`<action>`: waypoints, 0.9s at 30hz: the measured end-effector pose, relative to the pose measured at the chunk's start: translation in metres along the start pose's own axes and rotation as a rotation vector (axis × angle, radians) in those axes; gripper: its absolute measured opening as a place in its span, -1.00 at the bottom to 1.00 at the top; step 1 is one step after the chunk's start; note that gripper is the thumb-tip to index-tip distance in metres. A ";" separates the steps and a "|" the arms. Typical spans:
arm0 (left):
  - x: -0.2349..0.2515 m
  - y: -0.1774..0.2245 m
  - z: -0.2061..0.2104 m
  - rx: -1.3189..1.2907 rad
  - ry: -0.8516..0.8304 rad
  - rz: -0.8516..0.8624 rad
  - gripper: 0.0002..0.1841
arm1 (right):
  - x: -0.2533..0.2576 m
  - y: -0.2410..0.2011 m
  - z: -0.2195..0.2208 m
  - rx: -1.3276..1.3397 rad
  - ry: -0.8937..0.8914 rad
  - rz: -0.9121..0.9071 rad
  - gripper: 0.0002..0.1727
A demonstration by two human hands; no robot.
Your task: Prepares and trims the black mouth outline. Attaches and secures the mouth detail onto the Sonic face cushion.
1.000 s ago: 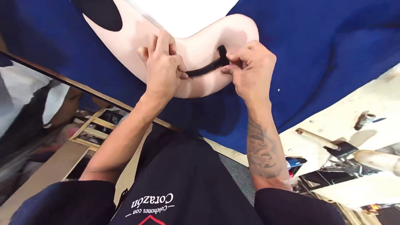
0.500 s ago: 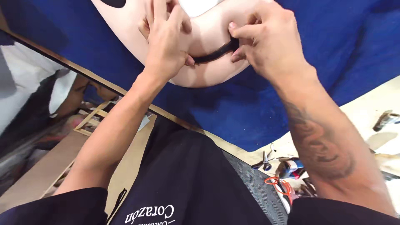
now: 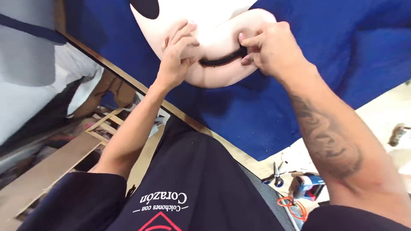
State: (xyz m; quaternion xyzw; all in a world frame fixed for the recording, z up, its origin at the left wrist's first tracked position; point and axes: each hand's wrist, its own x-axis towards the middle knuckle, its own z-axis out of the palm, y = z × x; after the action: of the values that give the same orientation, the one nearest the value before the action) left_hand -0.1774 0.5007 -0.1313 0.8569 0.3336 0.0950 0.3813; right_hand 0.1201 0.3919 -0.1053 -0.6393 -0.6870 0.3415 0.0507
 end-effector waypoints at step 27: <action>-0.013 -0.003 0.020 0.012 0.140 0.038 -0.83 | 0.006 -0.076 0.079 0.295 0.743 0.232 -0.80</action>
State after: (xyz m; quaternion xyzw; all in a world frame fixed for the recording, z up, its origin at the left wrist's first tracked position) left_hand -0.1808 0.4820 -0.1463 0.8565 0.3436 0.1602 0.3501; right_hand 0.0148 0.3694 -0.1273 -0.7783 -0.4890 0.1856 0.3473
